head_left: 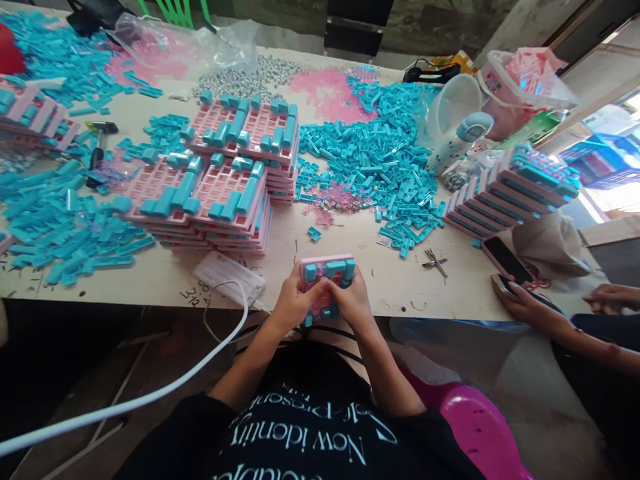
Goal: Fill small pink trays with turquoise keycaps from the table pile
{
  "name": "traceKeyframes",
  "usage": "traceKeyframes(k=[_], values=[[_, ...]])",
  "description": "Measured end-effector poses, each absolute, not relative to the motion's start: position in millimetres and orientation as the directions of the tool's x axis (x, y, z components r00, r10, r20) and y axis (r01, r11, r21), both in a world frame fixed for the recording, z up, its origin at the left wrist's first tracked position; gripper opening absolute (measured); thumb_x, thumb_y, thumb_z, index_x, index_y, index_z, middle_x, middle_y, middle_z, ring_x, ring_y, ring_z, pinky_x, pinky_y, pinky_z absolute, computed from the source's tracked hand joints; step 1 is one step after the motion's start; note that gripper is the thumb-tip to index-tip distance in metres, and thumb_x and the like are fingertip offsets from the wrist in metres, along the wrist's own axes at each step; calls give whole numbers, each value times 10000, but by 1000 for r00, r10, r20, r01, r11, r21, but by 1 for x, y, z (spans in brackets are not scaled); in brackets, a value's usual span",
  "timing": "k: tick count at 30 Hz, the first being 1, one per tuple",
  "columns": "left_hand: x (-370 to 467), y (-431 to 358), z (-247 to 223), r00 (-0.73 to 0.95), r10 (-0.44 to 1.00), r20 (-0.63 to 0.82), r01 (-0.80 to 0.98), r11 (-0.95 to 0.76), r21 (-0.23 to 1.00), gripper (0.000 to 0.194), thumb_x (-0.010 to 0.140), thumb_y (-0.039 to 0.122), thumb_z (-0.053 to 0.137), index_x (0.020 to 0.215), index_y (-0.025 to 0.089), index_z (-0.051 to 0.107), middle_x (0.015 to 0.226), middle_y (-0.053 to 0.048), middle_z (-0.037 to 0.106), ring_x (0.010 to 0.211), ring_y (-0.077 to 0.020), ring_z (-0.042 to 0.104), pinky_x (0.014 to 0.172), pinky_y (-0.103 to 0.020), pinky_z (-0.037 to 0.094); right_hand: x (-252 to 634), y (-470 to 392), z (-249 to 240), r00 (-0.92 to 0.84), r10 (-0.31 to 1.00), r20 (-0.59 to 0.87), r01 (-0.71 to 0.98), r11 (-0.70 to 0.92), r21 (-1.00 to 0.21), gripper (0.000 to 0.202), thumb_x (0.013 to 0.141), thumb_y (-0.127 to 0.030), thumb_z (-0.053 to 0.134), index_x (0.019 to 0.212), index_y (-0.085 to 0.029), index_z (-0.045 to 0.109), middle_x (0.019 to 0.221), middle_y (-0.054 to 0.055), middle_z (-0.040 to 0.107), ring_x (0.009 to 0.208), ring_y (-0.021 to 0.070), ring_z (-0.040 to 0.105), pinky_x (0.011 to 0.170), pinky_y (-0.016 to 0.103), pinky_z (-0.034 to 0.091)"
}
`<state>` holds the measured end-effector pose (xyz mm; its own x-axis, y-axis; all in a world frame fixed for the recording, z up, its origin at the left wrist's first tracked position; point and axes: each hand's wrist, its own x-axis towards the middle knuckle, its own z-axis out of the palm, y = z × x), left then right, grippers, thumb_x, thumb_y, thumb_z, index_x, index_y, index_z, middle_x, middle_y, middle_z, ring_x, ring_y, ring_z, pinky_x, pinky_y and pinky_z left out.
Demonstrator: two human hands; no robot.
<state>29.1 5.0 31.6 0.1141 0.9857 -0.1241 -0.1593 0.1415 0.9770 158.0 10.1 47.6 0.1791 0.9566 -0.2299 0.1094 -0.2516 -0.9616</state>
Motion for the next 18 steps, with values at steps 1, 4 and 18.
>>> traceKeyframes(k=[1,4,18], values=[[30,5,31,107,986,-126,-171,144,975,358,746,389,663,1012,185,537,892,-17,628,806,-140,600,775,-243,478,158,9,48,178,957,-231,101,-251,-963,413,582,-376,750,851,-196,494,718,-23,611,648,139,586,612,278,486],[31,4,30,92,986,-135,-186,151,971,363,740,385,670,1010,184,535,877,-14,629,790,-138,601,747,-237,484,157,9,47,162,959,-232,81,-247,-966,416,584,-383,749,851,-197,489,718,-22,604,645,137,577,611,276,482],[28,7,27,97,964,-246,-223,262,939,411,660,409,723,961,185,553,872,-8,638,796,-151,597,737,-254,480,172,19,42,9,967,-256,206,-252,-945,405,638,-486,689,872,-188,544,781,11,617,711,159,580,666,300,484]])
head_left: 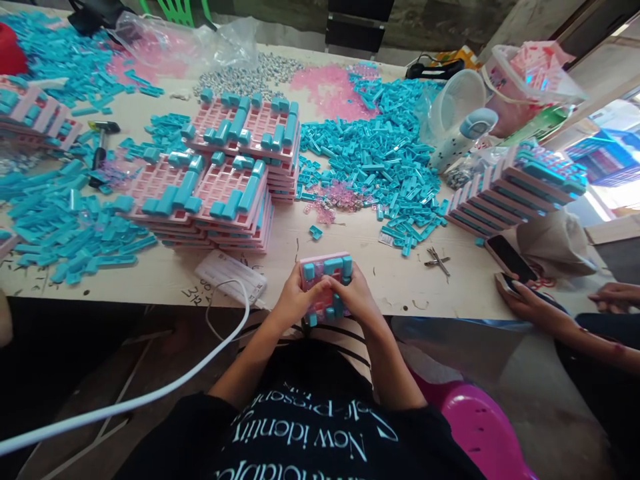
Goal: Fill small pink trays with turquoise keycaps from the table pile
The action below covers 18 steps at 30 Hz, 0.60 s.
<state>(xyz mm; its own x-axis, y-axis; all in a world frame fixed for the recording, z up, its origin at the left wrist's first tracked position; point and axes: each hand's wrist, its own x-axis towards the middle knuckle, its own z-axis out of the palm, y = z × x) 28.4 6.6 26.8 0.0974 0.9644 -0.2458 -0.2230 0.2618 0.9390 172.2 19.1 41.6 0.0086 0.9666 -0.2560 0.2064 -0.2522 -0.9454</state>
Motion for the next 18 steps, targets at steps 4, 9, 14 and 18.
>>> traceKeyframes(k=[4,9,14,18], values=[[16,12,18,3,939,-345,-306,329,893,381,672,417,700,925,164,567,868,-14,646,804,-158,605,769,-282,483,191,68,27,-80,981,-175,291,-145,-946,427,794,-588,431,877,-197,583,790,16,598,667,140,554,661,294,462],[1,8,12,-70,914,-401,-394,344,853,380,676,399,692,945,152,586,905,-39,665,854,-187,620,826,-324,471,196,150,-5,7,997,82,631,59,-774,406,755,-346,570,1111,-151,555,979,98,601,836,198,558,797,357,437],[-4,3,15,-67,929,-364,-431,302,850,348,699,375,683,959,164,586,907,-27,673,810,-170,634,834,-331,471,181,187,-18,-190,966,177,716,259,-648,454,733,-270,618,1166,-157,546,1166,139,534,1051,257,502,900,392,398],[-3,4,19,-81,897,-435,-565,318,762,331,682,361,693,928,166,586,849,-14,685,751,-170,648,784,-333,497,174,184,-14,-273,945,181,704,324,-632,261,772,-235,555,1018,-157,594,1006,107,579,948,224,527,855,353,413]])
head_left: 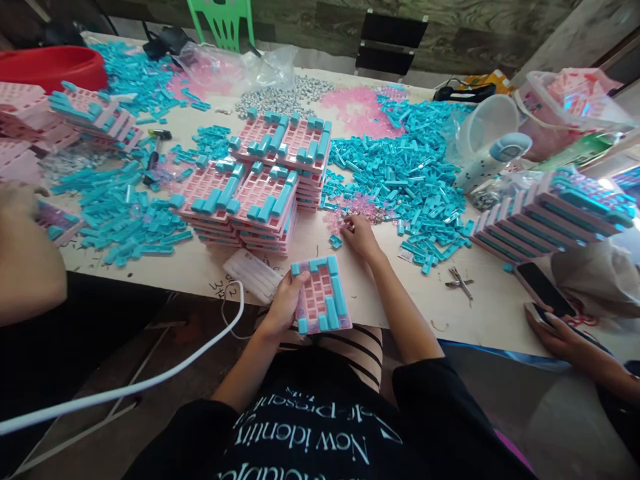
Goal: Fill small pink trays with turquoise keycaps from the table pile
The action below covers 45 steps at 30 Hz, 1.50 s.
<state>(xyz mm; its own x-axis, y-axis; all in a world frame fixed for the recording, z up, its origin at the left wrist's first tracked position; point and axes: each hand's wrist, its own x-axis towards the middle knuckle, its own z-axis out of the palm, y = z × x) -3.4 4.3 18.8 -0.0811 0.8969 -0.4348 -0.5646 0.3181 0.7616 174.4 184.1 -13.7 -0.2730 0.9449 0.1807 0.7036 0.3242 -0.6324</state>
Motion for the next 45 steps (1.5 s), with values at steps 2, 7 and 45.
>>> traceKeyframes(k=[2,7,45], values=[[-2,5,21,-68,877,-475,-600,344,722,334,673,356,696,923,157,597,828,-23,694,735,-179,656,762,-335,507,174,175,-11,-338,924,181,681,373,-630,201,806,-234,503,972,-172,598,954,84,571,881,195,534,817,323,421],[3,5,23,1,846,-533,-614,422,668,329,673,348,682,926,152,608,862,-50,708,758,-189,672,759,-335,522,186,148,-10,-375,914,156,657,381,-650,184,797,-245,504,931,-174,607,945,71,546,828,171,540,777,306,430],[8,-8,30,16,713,-701,-565,584,582,288,713,402,599,813,138,655,707,-23,699,603,-147,624,552,-229,435,191,103,3,-461,864,201,751,501,-431,368,809,-371,596,1143,-216,613,1051,112,585,980,271,502,854,391,400]])
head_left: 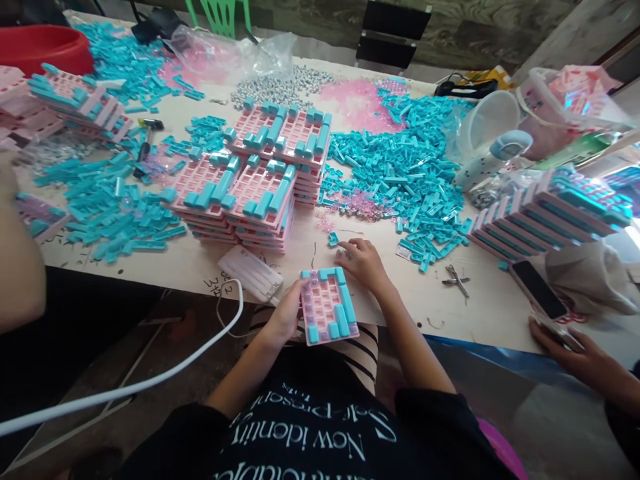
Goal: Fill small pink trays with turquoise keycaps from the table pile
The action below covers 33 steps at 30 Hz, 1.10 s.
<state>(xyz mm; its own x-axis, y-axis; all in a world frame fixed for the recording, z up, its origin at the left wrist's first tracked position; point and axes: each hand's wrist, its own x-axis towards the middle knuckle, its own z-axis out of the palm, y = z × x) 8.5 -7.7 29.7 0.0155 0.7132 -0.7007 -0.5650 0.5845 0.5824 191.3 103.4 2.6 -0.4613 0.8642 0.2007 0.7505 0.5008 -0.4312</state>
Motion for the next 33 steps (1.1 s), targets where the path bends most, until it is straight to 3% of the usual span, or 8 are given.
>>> traceKeyframes(k=[5,11,14,17,21,24,28,33], values=[[8,-6,32,8,759,-651,-614,518,595,293,751,365,624,901,118,667,850,-60,720,745,-177,667,744,-271,492,187,106,-7,-344,923,172,853,384,-354,315,911,-282,422,1128,-163,618,1032,104,632,969,247,507,851,374,367],[8,-5,36,105,809,-578,-712,467,524,463,789,455,599,1085,100,615,1059,-139,676,983,-268,635,903,-392,469,185,104,-9,-323,927,191,833,375,-406,222,868,-328,520,946,-216,695,992,80,647,1023,256,478,866,400,342],[10,-3,40,112,804,-584,-752,452,480,459,857,462,499,1108,96,613,1070,-117,676,1065,-285,592,929,-406,448,183,102,-5,-270,938,215,792,344,-504,175,847,-290,545,906,-201,684,979,80,663,1013,261,499,869,429,346],[11,-2,43,146,790,-596,-780,462,422,488,904,474,390,1106,94,621,1061,-100,681,1090,-289,574,930,-417,440,182,93,6,-154,943,296,643,323,-695,189,835,-310,559,945,-186,650,940,68,666,887,209,563,820,389,412],[12,-3,42,159,802,-576,-777,462,428,476,827,490,530,1080,99,627,1061,-139,675,1000,-278,625,904,-415,471,179,69,28,-41,951,308,397,298,-868,251,799,-356,621,994,-198,617,853,31,654,716,147,581,656,299,470],[13,-3,38,103,802,-589,-776,435,456,398,801,450,585,999,110,648,967,-115,702,901,-240,660,880,-380,492,176,51,45,-145,918,368,398,395,-828,159,798,-313,638,921,-213,646,849,33,657,746,155,591,659,303,481],[17,-4,34,94,831,-548,-765,413,495,395,788,441,608,996,107,640,930,-109,705,893,-234,663,882,-378,489,174,41,53,-331,829,451,471,560,-682,113,817,-244,618,910,-239,683,890,51,634,894,192,577,778,352,489],[19,-8,35,5,889,-458,-735,314,601,386,757,428,650,1006,134,626,927,-79,703,929,-225,650,903,-365,465,174,39,48,-323,841,435,640,532,-554,120,799,-238,641,885,-287,710,948,52,589,940,214,496,815,376,461]])
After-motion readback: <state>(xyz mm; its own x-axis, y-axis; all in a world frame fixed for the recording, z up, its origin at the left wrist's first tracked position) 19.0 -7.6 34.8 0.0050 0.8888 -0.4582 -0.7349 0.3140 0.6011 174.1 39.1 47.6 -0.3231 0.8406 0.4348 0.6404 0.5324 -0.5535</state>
